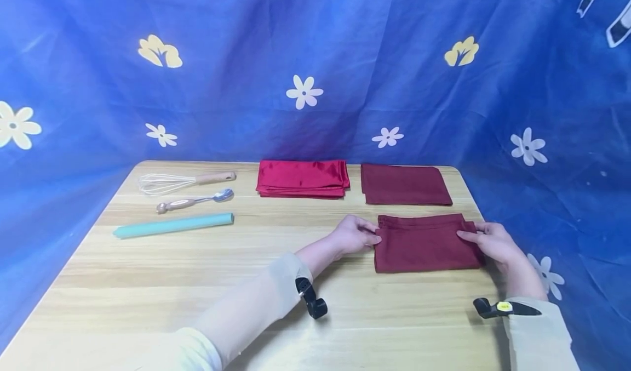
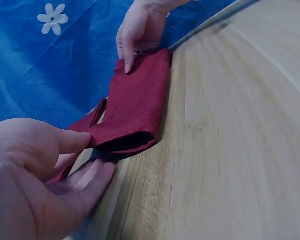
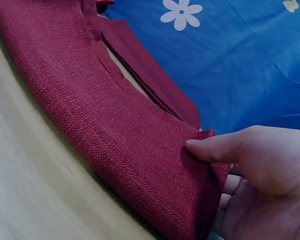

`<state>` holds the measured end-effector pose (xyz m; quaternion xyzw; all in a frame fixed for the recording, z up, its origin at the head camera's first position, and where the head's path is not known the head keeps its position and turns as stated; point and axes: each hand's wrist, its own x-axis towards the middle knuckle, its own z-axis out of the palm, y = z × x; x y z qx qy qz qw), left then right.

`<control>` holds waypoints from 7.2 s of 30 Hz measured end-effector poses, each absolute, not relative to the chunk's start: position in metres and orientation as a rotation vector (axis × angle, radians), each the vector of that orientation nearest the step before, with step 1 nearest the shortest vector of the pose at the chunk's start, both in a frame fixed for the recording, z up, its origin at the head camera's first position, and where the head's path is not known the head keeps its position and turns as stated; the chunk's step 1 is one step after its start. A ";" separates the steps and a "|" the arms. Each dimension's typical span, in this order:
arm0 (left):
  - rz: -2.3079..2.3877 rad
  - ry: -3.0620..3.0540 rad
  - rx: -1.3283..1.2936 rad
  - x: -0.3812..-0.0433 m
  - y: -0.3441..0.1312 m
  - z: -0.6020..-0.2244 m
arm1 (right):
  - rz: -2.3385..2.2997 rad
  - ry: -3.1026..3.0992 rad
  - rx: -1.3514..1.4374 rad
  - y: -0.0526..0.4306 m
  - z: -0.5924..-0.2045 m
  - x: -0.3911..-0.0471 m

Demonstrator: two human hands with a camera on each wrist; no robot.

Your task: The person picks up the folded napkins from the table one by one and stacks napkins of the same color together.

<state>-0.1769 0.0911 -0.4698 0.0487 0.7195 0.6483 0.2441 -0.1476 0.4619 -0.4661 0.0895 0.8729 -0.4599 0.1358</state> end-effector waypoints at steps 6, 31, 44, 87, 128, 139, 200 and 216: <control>1.854 1.770 0.101 -0.179 0.094 -0.474 | -1.472 2.420 0.236 0.464 -0.463 -0.148; 1.939 1.766 0.066 -0.185 0.083 -0.482 | -1.652 2.332 0.245 0.462 -0.440 -0.151; 1.950 1.811 0.087 -0.205 0.080 -0.455 | -1.672 2.395 0.227 0.462 -0.425 -0.168; 2.048 2.018 -0.086 -0.282 0.087 -0.445 | -1.798 2.382 0.235 0.447 -0.413 -0.259; 1.774 2.388 -0.080 -0.297 0.099 -0.455 | -1.746 2.507 0.193 0.453 -0.442 -0.274; 1.709 2.438 -0.113 -0.304 0.111 -0.453 | -1.653 2.726 0.486 0.447 -0.449 -0.289; 1.661 2.445 -0.296 -0.310 0.114 -0.468 | -1.633 2.598 0.890 0.438 -0.483 -0.290; 1.923 2.300 -0.338 -0.309 0.110 -0.477 | -2.059 2.387 0.892 0.440 -0.490 -0.286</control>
